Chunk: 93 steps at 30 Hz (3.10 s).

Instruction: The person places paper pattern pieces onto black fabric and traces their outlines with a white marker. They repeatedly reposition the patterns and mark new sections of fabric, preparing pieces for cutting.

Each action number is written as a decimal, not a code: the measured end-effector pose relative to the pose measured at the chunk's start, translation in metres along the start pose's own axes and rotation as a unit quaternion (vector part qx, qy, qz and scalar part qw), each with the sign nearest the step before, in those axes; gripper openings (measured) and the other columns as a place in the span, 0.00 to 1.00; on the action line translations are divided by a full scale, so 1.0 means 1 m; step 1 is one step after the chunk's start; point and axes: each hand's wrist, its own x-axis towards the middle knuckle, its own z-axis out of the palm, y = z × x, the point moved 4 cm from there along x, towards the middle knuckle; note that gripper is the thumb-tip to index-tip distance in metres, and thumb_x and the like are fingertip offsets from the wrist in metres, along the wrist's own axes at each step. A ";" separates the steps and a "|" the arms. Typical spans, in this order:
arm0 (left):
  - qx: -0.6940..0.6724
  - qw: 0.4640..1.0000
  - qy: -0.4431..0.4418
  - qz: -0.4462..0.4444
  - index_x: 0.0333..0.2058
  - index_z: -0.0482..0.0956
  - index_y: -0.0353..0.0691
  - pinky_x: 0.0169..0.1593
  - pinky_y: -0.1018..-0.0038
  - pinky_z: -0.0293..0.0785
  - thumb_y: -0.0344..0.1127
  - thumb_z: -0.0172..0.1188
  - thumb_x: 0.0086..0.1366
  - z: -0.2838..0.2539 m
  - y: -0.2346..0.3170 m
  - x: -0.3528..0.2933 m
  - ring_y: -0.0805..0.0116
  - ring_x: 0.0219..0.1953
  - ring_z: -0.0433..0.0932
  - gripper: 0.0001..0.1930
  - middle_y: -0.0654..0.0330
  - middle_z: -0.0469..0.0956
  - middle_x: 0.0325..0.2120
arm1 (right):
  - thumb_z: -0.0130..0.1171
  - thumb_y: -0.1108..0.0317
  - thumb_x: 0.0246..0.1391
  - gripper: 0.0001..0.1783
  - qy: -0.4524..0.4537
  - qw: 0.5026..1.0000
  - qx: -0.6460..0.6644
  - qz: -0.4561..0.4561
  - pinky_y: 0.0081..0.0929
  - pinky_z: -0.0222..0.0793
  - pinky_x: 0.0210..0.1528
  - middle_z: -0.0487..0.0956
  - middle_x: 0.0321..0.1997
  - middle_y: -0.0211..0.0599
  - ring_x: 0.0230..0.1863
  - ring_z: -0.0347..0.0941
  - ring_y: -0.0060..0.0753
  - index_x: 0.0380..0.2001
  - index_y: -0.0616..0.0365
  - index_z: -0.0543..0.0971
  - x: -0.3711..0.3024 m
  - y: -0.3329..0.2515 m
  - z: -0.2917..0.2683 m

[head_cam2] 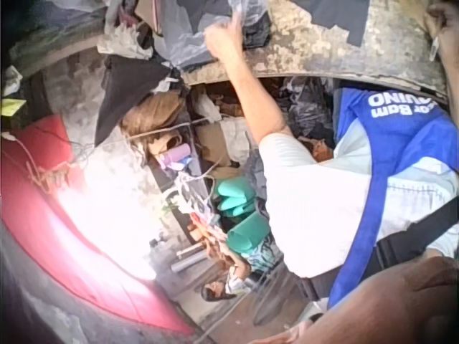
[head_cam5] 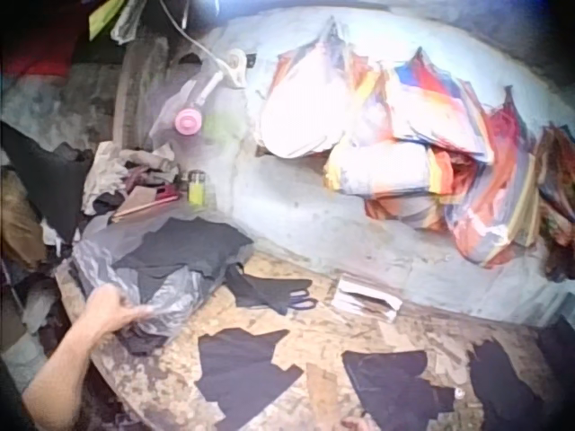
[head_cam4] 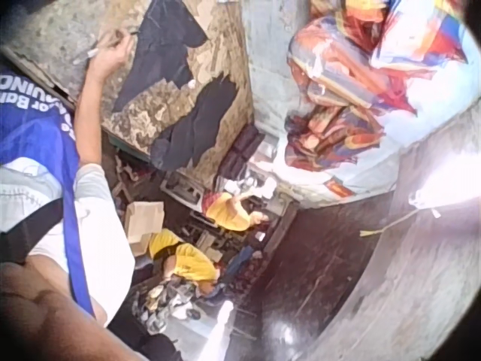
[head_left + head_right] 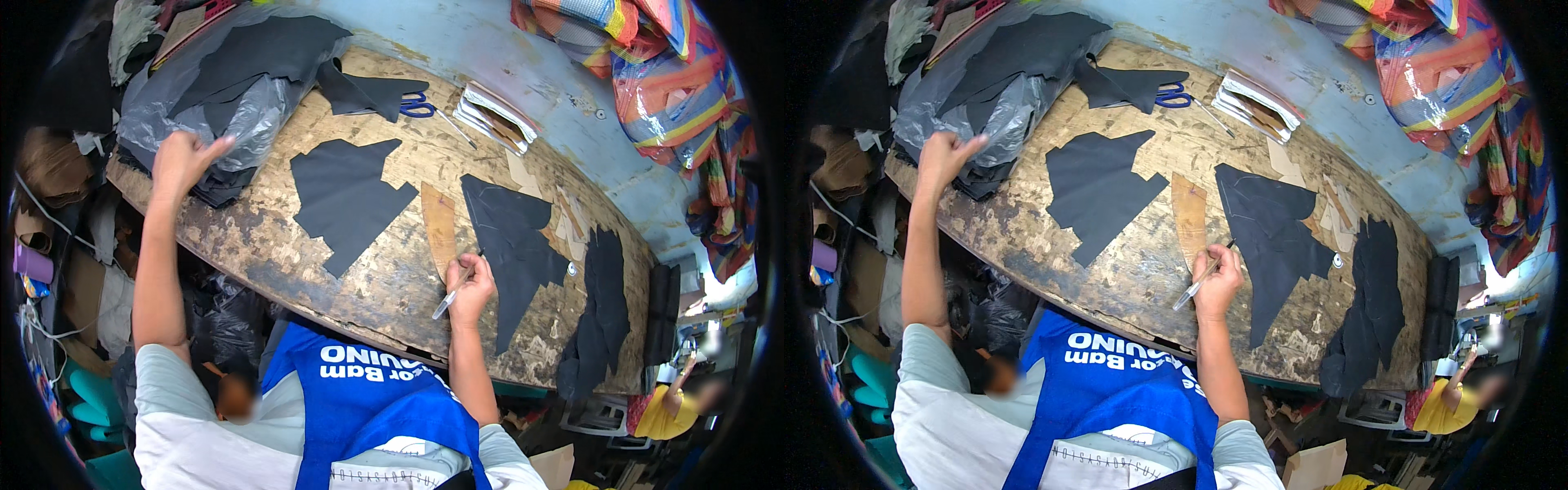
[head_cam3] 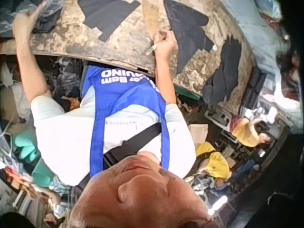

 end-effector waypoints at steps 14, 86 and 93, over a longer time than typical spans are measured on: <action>-0.204 0.977 -0.017 0.057 0.40 0.77 0.31 0.50 0.68 0.67 0.38 0.44 0.62 0.001 -0.122 0.054 0.55 0.43 0.75 0.18 0.48 0.78 0.39 | 0.63 0.76 0.42 0.08 -0.002 1.000 0.031 0.004 0.25 0.69 0.36 0.75 0.28 0.37 0.30 0.73 0.30 0.28 0.65 0.76 -0.001 0.007 0.000; -0.097 0.829 -0.366 0.412 0.60 0.61 0.34 0.62 0.34 0.27 0.64 0.54 0.57 0.094 0.158 -0.252 0.48 0.69 0.42 0.43 0.46 0.52 0.65 | 0.53 0.71 0.60 0.10 -0.052 0.940 0.291 0.170 0.17 0.70 0.40 0.80 0.38 0.37 0.37 0.77 0.23 0.41 0.65 0.77 -0.006 0.011 -0.067; -0.101 0.820 -0.360 0.432 0.61 0.61 0.35 0.62 0.34 0.27 0.68 0.48 0.58 0.097 0.155 -0.262 0.51 0.69 0.43 0.44 0.50 0.53 0.65 | 0.55 0.70 0.59 0.10 -0.080 0.931 0.313 0.170 0.17 0.71 0.34 0.77 0.35 0.35 0.31 0.75 0.21 0.41 0.65 0.78 -0.017 -0.013 -0.049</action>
